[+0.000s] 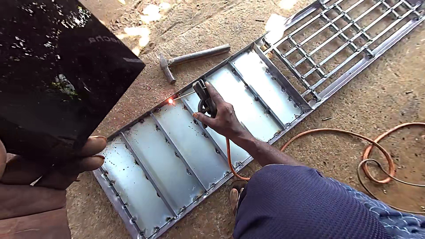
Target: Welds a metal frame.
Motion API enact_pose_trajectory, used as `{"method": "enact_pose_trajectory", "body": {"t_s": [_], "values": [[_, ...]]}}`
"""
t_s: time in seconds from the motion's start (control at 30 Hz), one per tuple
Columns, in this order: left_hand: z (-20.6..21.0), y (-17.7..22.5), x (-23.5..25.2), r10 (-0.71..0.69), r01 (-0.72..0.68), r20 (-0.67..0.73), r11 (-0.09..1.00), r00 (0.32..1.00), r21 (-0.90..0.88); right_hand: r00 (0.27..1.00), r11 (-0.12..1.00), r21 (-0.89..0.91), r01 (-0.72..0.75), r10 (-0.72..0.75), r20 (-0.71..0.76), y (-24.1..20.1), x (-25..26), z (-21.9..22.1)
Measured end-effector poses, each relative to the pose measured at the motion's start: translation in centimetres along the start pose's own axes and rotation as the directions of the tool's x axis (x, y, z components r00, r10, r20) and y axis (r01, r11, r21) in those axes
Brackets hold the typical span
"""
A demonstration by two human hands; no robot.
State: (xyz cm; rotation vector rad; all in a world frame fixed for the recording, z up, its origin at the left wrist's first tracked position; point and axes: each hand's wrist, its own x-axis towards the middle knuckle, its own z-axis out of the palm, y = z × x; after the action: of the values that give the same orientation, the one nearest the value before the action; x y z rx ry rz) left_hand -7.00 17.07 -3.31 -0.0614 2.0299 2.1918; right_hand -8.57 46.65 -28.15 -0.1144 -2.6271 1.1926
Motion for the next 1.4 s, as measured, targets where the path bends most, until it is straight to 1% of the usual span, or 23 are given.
{"method": "enact_pose_trajectory", "body": {"t_s": [0.1, 0.27, 0.4, 0.53, 0.63, 0.73, 0.83, 0.93, 1.03, 1.13, 1.2, 1.3, 1.4], "values": [[0.0, -0.2, 0.0, -0.006, 0.006, -0.019, 1.000, 1.000, 0.019, 1.000, 1.000, -0.014, -0.003, 0.003, 0.011, 0.2, 0.2, 0.4], [0.0, -0.3, 0.0, 0.018, -0.018, -0.004, 1.000, 1.000, -0.024, 1.000, 1.000, -0.026, -0.007, 0.007, 0.010, 0.5, 0.3, 0.7], [0.1, -0.4, 0.1, 0.004, -0.003, 0.016, 1.000, 1.000, -0.029, 1.000, 1.000, -0.025, 0.005, -0.005, 0.007, 0.6, 0.5, 1.0], [0.4, -0.2, 0.1, -0.033, 0.032, 0.022, 0.998, 0.999, 0.047, 1.000, 1.000, -0.018, 0.022, -0.022, 0.001, 0.6, 0.5, 1.4], [0.4, -0.4, 0.2, -0.054, 0.046, 0.090, 0.995, 0.994, 0.090, 1.000, 1.000, -0.014, 0.014, -0.014, 0.007, 0.5, 0.6, 1.6], [0.0, -1.2, 0.3, -0.018, -0.008, 0.173, 0.988, 0.985, 0.152, 1.000, 0.999, -0.027, 0.024, -0.025, -0.007, 0.3, 0.4, 1.3], [0.5, -1.4, 0.2, 0.033, -0.089, 0.241, 0.971, 0.970, 0.223, 0.998, 0.997, 0.060, 0.043, -0.041, -0.042, -1.4, -0.6, 0.1], [1.1, -1.3, 0.0, 0.048, -0.112, 0.254, 0.963, 0.966, 0.244, 0.996, 0.994, 0.094, 0.051, -0.044, -0.072, -1.9, -1.1, -0.2], [1.1, -1.3, 0.1, 0.049, -0.117, 0.261, 0.961, 0.964, 0.250, 0.997, 0.996, 0.071, 0.054, -0.049, -0.063, -1.6, -0.9, 0.0], [0.5, -1.5, 0.3, 0.045, -0.099, 0.207, 0.961, 0.977, 0.259, 0.998, 0.998, 0.043, 0.051, -0.049, -0.040, -0.1, -0.7, 0.4], [0.0, -1.5, 0.7, 0.010, -0.047, 0.182, 0.979, 0.983, 0.200, 0.999, 0.999, 0.040, -0.001, 0.002, -0.034, 0.1, -0.7, -0.4], [0.0, -1.2, 1.2, -0.042, 0.034, 0.123, 0.997, 0.992, 0.069, 0.996, 0.997, 0.050, -0.051, 0.054, -0.075, -0.7, -0.6, -2.9], [0.9, -0.8, 1.2, -0.074, 0.077, 0.047, 0.995, 0.996, -0.058, 0.992, 0.998, 0.003, -0.060, 0.060, -0.113, 0.0, -0.1, -4.4]]}}
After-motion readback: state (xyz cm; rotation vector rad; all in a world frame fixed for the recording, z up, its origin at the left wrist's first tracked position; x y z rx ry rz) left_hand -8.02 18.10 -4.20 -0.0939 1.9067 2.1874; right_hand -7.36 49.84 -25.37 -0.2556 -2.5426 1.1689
